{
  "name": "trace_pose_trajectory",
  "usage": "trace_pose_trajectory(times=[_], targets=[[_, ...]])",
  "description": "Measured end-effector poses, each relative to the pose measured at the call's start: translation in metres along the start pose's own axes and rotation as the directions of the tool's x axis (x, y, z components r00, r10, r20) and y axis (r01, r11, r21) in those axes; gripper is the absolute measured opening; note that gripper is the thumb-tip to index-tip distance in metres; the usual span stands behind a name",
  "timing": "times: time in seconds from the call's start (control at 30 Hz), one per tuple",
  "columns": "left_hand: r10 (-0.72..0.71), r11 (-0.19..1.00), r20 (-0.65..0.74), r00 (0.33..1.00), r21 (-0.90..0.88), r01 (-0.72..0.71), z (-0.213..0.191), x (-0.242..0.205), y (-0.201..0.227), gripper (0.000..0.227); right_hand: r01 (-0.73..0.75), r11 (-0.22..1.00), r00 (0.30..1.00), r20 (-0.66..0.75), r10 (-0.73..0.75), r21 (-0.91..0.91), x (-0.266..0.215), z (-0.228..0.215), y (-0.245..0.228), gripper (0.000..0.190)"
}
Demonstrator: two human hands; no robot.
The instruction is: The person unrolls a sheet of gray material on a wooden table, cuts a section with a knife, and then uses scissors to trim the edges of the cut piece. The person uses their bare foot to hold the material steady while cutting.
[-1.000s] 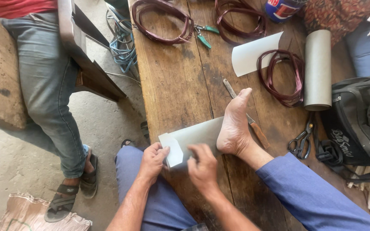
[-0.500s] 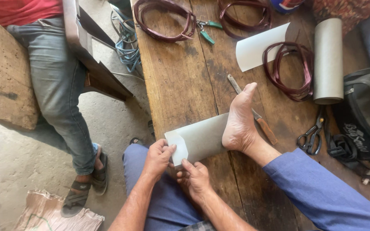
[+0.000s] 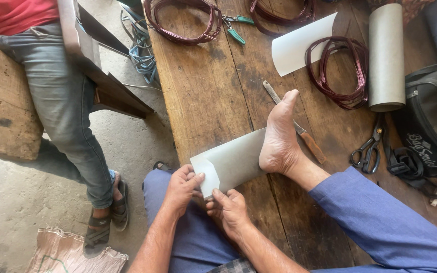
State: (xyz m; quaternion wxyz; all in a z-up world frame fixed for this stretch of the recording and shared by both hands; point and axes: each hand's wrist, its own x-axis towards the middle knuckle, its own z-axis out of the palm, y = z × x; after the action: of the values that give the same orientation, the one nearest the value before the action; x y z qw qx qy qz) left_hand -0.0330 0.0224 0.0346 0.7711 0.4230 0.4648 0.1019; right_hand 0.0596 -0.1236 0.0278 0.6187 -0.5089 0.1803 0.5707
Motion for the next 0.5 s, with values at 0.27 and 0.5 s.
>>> trace_pose_trajectory(times=[0.27, 0.5], targets=[[-0.021, 0.998, -0.021, 1.000, -0.055, 0.020, -0.004, 0.007, -0.007, 0.026, 0.002, 0.999, 1.000, 0.007, -0.001, -0.035, -0.004, 0.003, -0.005, 0.023], [0.250, 0.952, -0.419, 0.873, 0.273, -0.142, 0.021, 0.029, -0.030, 0.032, 0.001, 0.998, 1.000, -0.005, -0.001, -0.064, -0.003, 0.002, -0.004, 0.022]])
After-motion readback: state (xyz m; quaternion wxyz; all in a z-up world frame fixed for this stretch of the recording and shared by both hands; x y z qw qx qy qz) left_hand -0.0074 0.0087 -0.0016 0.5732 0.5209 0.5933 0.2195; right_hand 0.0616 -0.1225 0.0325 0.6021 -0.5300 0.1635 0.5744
